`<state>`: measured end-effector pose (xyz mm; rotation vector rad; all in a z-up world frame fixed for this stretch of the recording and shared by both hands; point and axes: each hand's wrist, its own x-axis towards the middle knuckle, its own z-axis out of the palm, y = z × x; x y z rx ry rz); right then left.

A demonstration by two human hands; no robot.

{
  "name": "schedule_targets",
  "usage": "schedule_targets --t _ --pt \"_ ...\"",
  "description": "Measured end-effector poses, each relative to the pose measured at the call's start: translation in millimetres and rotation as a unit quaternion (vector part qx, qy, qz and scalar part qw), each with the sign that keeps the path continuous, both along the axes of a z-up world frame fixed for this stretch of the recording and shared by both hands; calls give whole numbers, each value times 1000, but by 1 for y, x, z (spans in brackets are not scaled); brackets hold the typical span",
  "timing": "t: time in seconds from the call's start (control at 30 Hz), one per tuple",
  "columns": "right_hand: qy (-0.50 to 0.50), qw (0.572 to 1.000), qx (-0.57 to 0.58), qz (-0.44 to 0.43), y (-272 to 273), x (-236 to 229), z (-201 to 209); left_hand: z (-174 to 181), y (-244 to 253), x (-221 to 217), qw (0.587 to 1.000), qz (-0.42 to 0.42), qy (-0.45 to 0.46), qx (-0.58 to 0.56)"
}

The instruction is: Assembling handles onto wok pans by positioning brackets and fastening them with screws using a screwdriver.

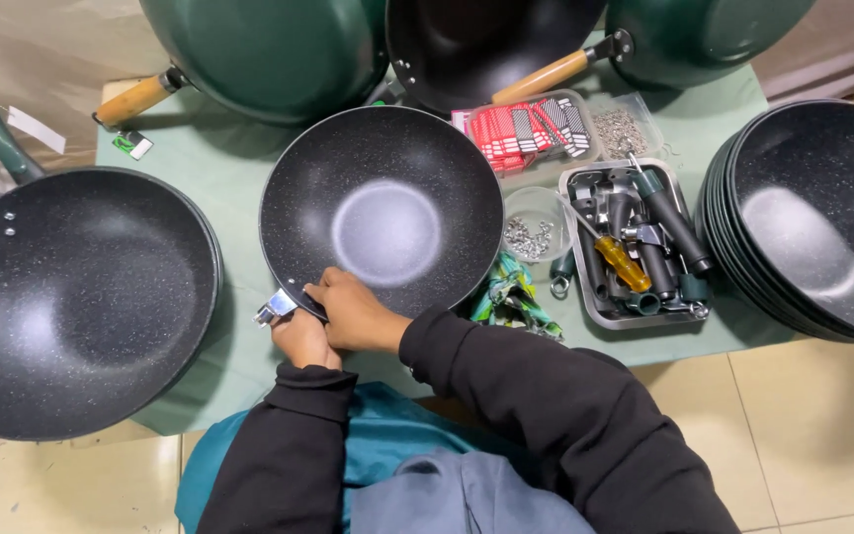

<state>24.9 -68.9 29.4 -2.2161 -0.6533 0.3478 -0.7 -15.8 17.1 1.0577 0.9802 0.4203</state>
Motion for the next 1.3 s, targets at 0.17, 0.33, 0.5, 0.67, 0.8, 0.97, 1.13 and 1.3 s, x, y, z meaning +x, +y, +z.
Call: schedule_targets --t 0.17,0.33,0.5,0.67,0.8,0.97,1.13,1.3 --pt "4 998 -35 52 -12 4 -2 3 -4 -3 1000 -3 -12 -18" --pt "46 991 -45 118 -47 4 55 15 -14 -12 999 -5 -22 -33" --pt "84 991 -24 104 -101 17 87 -22 -42 -32 988 -82 56 -120" --pt "35 999 -36 -13 -166 40 105 -66 -80 -62 960 -236 69 -135" --pt "16 992 -36 -123 -230 37 125 -9 -113 -64 935 -331 55 -117" --pt "-29 970 -149 -192 -297 57 59 -7 -143 -50 913 -376 22 -159" --pt "-94 953 -221 -184 -316 76 2 12 -175 -34 888 -417 -45 -186" --pt "-117 950 -258 -132 -302 73 -8 23 -197 -20 890 -427 -111 -115"
